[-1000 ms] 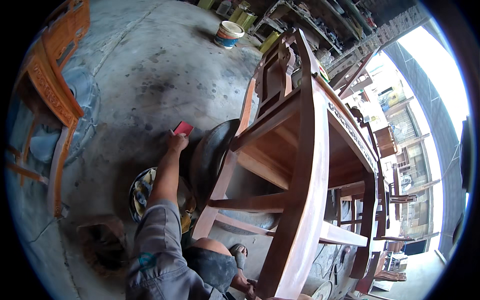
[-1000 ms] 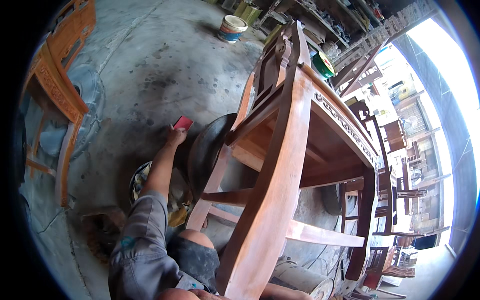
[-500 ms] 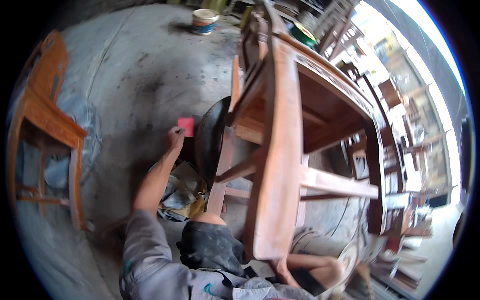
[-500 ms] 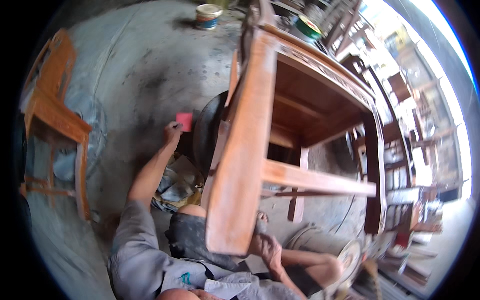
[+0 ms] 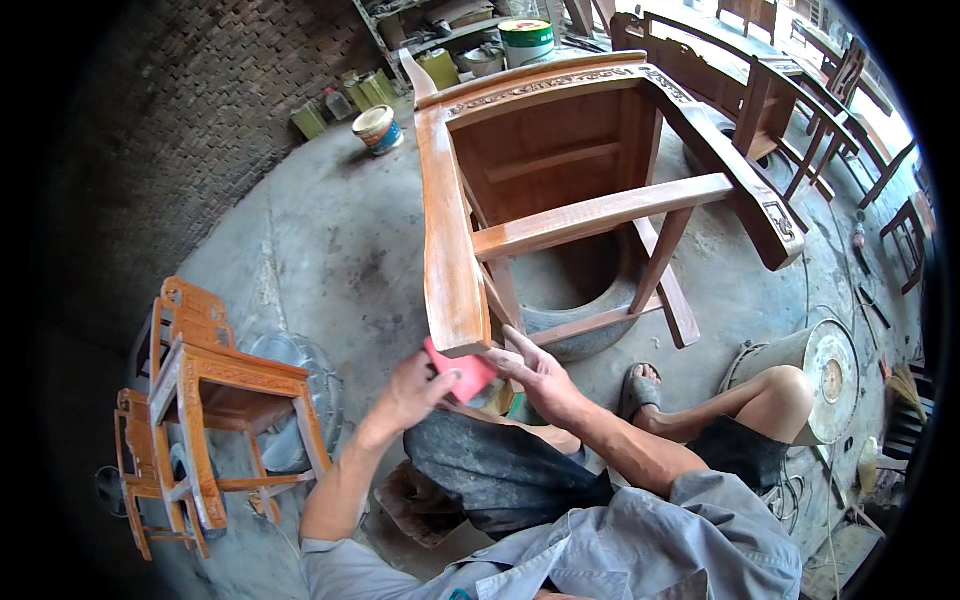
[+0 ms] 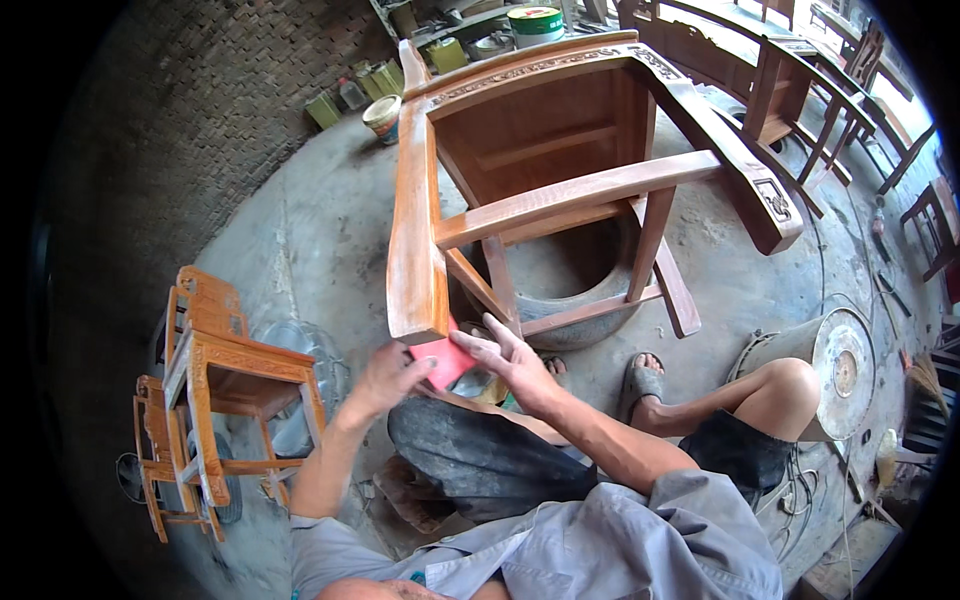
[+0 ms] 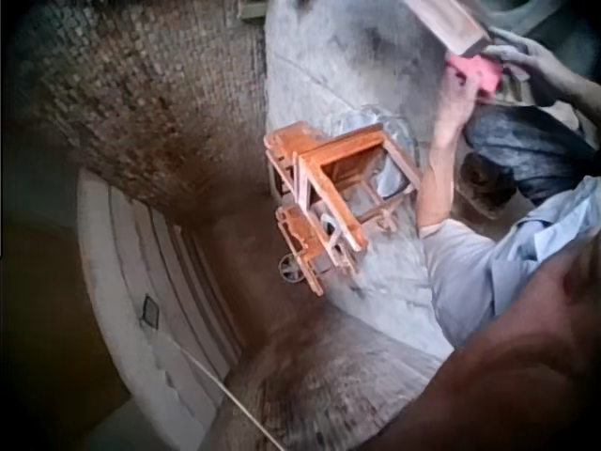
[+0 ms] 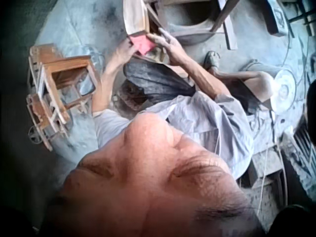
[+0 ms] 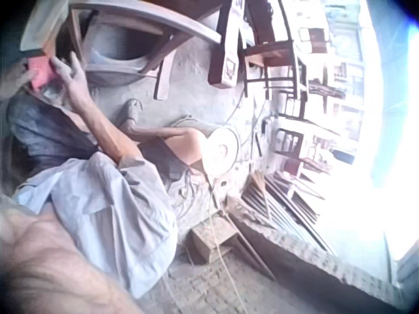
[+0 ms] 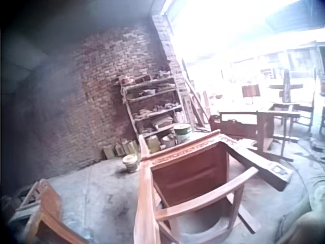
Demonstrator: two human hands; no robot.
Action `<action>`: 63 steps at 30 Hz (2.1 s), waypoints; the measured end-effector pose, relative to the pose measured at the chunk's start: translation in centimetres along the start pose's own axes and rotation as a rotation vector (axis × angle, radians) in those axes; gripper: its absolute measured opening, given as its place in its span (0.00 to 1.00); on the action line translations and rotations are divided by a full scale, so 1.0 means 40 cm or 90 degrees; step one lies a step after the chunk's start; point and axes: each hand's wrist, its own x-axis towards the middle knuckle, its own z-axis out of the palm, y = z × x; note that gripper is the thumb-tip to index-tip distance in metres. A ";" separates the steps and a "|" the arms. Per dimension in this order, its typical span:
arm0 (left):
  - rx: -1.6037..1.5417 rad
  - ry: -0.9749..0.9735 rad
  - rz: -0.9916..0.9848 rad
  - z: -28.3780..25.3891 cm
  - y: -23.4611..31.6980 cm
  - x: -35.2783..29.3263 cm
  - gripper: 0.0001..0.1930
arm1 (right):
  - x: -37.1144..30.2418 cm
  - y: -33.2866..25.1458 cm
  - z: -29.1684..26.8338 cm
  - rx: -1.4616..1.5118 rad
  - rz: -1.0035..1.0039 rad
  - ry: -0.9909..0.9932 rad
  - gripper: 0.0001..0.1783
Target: The person sits on the floor and sands a wooden chair using a sanding block and sandpaper. They wipe the chair with a cloth and continue sanding various parts of the chair frame.
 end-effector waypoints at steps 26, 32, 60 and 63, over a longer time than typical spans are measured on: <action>0.238 -0.418 0.312 -0.058 0.608 -0.093 0.16 | -0.267 -0.039 -0.145 -0.429 -0.050 0.184 0.21; 0.625 0.322 0.611 -0.139 0.611 0.526 0.24 | -0.180 0.090 -0.297 -0.688 -0.152 0.234 0.32; 0.842 0.315 0.342 -0.174 0.416 0.832 0.38 | 0.050 0.319 -0.302 -0.984 -0.145 0.224 0.39; 0.826 0.286 0.315 -0.173 0.416 0.835 0.39 | -0.028 0.185 -0.453 -1.020 -0.083 0.307 0.33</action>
